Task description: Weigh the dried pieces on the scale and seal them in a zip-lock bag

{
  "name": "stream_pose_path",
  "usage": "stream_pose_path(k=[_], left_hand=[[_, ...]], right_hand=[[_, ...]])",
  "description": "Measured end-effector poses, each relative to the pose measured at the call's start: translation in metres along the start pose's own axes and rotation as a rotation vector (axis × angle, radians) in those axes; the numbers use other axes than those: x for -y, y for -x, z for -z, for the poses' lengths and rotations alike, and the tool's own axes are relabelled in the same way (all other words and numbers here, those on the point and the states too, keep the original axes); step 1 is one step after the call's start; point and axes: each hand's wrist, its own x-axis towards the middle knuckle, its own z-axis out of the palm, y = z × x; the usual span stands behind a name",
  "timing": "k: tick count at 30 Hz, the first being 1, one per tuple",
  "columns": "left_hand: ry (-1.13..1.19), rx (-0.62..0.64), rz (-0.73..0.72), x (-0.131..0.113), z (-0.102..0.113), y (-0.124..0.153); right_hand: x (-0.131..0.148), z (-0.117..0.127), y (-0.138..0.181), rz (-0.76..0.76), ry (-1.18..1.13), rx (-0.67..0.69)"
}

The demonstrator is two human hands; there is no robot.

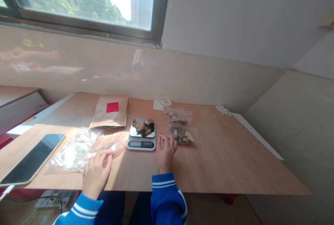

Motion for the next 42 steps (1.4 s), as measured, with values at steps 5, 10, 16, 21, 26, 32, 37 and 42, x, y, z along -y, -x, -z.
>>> stream_pose_path(k=[5, 10, 16, 21, 26, 32, 37, 42], left_hand=[[-0.011, 0.024, -0.001, -0.001, 0.001, 0.001], [-0.071, 0.053, -0.012, -0.001, 0.001, 0.000], [-0.083, 0.075, -0.016, -0.001, 0.002, 0.000], [-0.115, 0.117, 0.013, 0.005, -0.002, 0.001], [-0.058, 0.110, 0.053, 0.009, -0.005, 0.001], [0.072, 0.046, 0.020, 0.009, -0.004, 0.001], [0.075, 0.105, 0.050, 0.010, -0.004, 0.002], [0.070, 0.129, 0.054, 0.007, -0.004, 0.002]], right_hand=[[-0.036, 0.021, 0.011, -0.081, 0.139, 0.081], [-0.041, 0.028, 0.022, -0.162, 0.231, 0.131], [-0.041, 0.026, 0.026, -0.120, 0.231, 0.213], [-0.041, 0.027, 0.025, -0.104, 0.224, 0.205], [-0.024, 0.031, 0.022, -0.052, 0.119, 0.211], [0.037, 0.016, 0.039, 0.071, -0.085, 0.362], [0.038, -0.007, 0.030, -0.006, 0.058, 0.257], [-0.012, -0.007, 0.001, -0.071, 0.156, 0.191]])
